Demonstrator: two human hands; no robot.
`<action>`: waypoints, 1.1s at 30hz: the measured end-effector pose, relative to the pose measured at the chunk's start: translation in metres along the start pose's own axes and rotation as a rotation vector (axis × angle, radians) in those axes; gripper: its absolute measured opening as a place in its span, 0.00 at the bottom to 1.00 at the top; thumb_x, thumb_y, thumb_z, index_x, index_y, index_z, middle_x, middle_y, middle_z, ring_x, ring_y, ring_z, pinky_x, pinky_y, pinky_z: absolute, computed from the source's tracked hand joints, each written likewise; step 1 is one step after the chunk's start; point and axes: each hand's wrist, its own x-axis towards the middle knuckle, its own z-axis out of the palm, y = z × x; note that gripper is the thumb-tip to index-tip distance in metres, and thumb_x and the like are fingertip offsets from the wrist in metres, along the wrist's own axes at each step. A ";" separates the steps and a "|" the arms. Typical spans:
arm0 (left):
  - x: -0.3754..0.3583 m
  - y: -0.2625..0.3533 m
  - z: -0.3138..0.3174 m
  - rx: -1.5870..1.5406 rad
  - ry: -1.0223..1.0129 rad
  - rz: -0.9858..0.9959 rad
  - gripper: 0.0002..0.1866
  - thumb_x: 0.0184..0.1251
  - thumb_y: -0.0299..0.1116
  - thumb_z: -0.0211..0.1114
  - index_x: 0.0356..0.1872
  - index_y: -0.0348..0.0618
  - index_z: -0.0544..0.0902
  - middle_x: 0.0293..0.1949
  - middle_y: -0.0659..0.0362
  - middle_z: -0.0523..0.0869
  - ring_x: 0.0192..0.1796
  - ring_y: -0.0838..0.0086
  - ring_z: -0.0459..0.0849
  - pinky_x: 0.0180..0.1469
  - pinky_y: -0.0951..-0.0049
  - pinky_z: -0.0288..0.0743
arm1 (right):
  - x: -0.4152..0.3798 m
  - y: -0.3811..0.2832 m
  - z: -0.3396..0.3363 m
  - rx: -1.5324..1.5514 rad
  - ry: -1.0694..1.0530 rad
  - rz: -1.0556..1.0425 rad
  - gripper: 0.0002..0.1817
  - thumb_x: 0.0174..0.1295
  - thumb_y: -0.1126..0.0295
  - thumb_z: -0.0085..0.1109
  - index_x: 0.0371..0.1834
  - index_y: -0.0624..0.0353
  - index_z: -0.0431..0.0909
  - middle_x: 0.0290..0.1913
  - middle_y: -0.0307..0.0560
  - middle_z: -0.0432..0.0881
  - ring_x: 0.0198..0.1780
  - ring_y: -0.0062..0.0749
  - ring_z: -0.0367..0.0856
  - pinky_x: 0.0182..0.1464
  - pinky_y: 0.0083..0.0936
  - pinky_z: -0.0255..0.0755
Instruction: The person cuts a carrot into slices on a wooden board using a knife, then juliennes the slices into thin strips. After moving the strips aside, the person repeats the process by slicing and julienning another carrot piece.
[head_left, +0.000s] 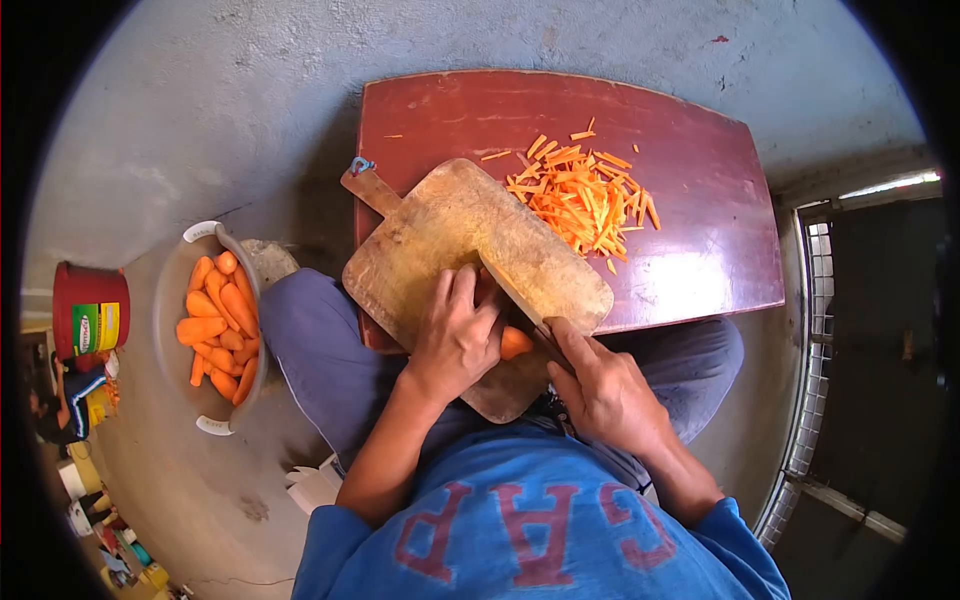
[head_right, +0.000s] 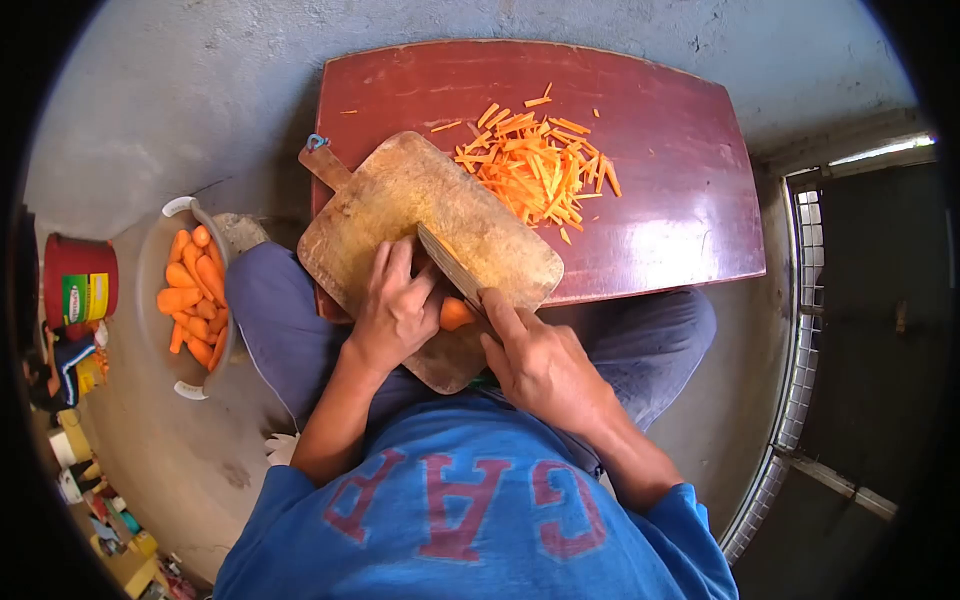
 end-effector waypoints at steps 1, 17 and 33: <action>0.000 0.000 0.000 -0.005 -0.001 -0.003 0.23 0.71 0.25 0.73 0.67 0.38 0.90 0.60 0.35 0.81 0.60 0.37 0.80 0.65 0.42 0.82 | 0.002 0.001 0.000 0.008 0.009 -0.014 0.31 0.81 0.74 0.69 0.84 0.67 0.72 0.56 0.75 0.91 0.51 0.78 0.93 0.49 0.59 0.90; 0.000 -0.001 0.003 0.002 0.045 0.023 0.19 0.72 0.24 0.75 0.63 0.35 0.92 0.62 0.33 0.82 0.60 0.37 0.82 0.64 0.43 0.84 | 0.001 -0.009 -0.012 0.129 -0.015 0.094 0.28 0.82 0.76 0.68 0.82 0.68 0.76 0.58 0.76 0.92 0.57 0.77 0.93 0.56 0.55 0.88; -0.005 -0.002 0.003 -0.002 0.093 -0.003 0.18 0.72 0.25 0.75 0.61 0.37 0.93 0.65 0.35 0.83 0.62 0.39 0.83 0.66 0.44 0.84 | -0.001 -0.014 -0.011 0.124 -0.022 0.073 0.29 0.81 0.75 0.68 0.83 0.66 0.75 0.57 0.76 0.92 0.57 0.77 0.93 0.55 0.57 0.88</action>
